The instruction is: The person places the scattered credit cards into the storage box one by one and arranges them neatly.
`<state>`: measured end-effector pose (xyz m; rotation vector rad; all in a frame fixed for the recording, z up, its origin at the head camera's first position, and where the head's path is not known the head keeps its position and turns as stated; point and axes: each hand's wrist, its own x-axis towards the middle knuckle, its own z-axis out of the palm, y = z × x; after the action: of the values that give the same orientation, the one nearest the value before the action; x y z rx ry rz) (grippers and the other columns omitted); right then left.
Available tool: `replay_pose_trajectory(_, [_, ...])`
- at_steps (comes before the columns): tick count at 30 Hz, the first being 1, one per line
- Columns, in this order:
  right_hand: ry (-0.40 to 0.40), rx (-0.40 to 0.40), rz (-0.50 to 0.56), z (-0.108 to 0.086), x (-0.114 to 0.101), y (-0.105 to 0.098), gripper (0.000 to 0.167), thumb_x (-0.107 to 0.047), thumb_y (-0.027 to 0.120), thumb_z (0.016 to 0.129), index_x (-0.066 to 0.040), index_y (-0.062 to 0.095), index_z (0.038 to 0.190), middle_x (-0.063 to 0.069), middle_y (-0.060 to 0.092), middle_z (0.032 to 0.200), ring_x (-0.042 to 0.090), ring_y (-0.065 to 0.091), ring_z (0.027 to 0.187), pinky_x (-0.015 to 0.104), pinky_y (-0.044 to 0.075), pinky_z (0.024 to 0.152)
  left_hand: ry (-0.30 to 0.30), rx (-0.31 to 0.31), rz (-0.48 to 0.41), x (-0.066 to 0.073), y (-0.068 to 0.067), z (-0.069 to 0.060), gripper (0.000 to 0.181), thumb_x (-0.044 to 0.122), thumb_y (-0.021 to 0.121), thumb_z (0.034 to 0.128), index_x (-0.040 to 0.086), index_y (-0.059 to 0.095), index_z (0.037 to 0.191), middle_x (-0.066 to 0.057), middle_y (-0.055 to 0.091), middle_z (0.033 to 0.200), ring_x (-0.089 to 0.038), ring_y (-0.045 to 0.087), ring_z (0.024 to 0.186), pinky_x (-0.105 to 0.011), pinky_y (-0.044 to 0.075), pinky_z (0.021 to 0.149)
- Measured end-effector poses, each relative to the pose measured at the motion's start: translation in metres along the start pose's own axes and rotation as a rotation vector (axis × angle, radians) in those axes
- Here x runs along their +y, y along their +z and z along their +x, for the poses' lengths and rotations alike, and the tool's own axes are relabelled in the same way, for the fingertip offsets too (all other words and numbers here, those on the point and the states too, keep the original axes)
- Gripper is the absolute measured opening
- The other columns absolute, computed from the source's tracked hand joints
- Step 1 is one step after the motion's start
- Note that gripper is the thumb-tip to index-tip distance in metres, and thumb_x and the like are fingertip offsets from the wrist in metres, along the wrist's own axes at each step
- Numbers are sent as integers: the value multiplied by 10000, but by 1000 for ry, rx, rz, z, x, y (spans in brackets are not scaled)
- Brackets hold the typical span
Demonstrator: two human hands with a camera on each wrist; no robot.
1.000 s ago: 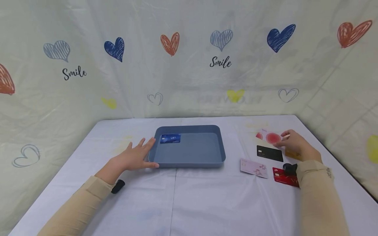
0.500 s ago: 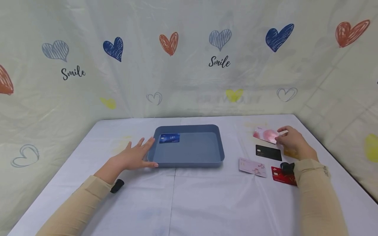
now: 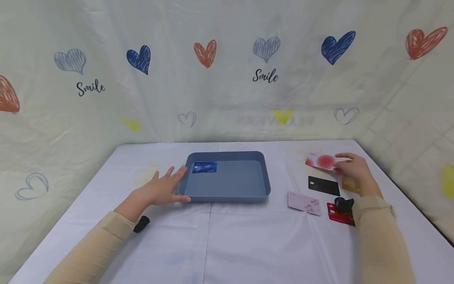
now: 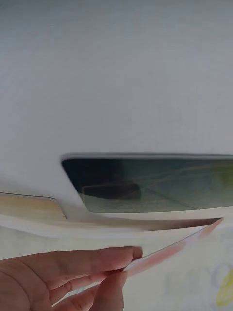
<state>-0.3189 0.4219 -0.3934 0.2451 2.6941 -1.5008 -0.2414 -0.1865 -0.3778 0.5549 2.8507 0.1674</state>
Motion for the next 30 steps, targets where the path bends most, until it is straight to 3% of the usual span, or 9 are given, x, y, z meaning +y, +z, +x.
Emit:
replay_pose_trajectory(2, [18,39,67,-2,2,0,508,-199,530,1068,88,384,1461,-115,635,804,52,685,715,198,568,666,0,1,3,0,0,0,1133,753,590,888,91,86,1657,-65,87,1715,-397,52,1554,-738,46,1149])
replay_pose_trajectory(5, [70,81,218,-5,1,-1,262,-208,570,1056,-130,553,1306,-176,630,764,28,676,701,196,571,669,1,-2,3,1,-1,0,1131,753,591,888,92,89,1657,-64,90,1715,-398,55,1554,-739,45,1149])
replay_pose_trajectory(8, [137,104,422,-8,-2,-3,151,-185,624,1032,-297,556,1107,-165,651,750,35,690,689,207,579,682,-1,-8,2,2,-1,0,1132,750,595,887,91,91,1657,-64,89,1716,-398,55,1554,-739,44,1148])
replay_pose_trajectory(12, [181,132,613,-12,-9,-3,201,-125,654,1009,-264,573,1130,-119,639,775,67,701,680,229,589,697,1,-3,-4,3,-2,-1,1130,744,603,887,82,104,1655,-75,100,1714,-405,67,1552,-745,50,1144])
replay_pose_trajectory(16, [189,149,701,-16,-17,-2,241,-105,672,993,-241,584,1171,-87,598,854,79,699,696,239,592,728,-2,-3,-9,2,-1,-1,1130,746,601,887,79,109,1654,-77,109,1714,-407,73,1551,-747,54,1142])
replay_pose_trajectory(23, [163,139,904,-22,-36,2,177,-68,728,947,-234,710,1007,-50,640,895,106,708,748,256,598,735,-5,-4,-11,3,-3,-4,1129,744,603,887,78,109,1654,-78,109,1714,-408,73,1551,-748,58,1142])
replay_pose_trajectory(30, [129,94,967,-26,-50,8,199,-10,698,953,-189,737,1031,-24,680,845,129,710,755,259,601,718,-2,-3,3,3,-3,-3,1128,748,594,889,81,102,1655,-79,108,1714,-405,75,1551,-745,65,1143])
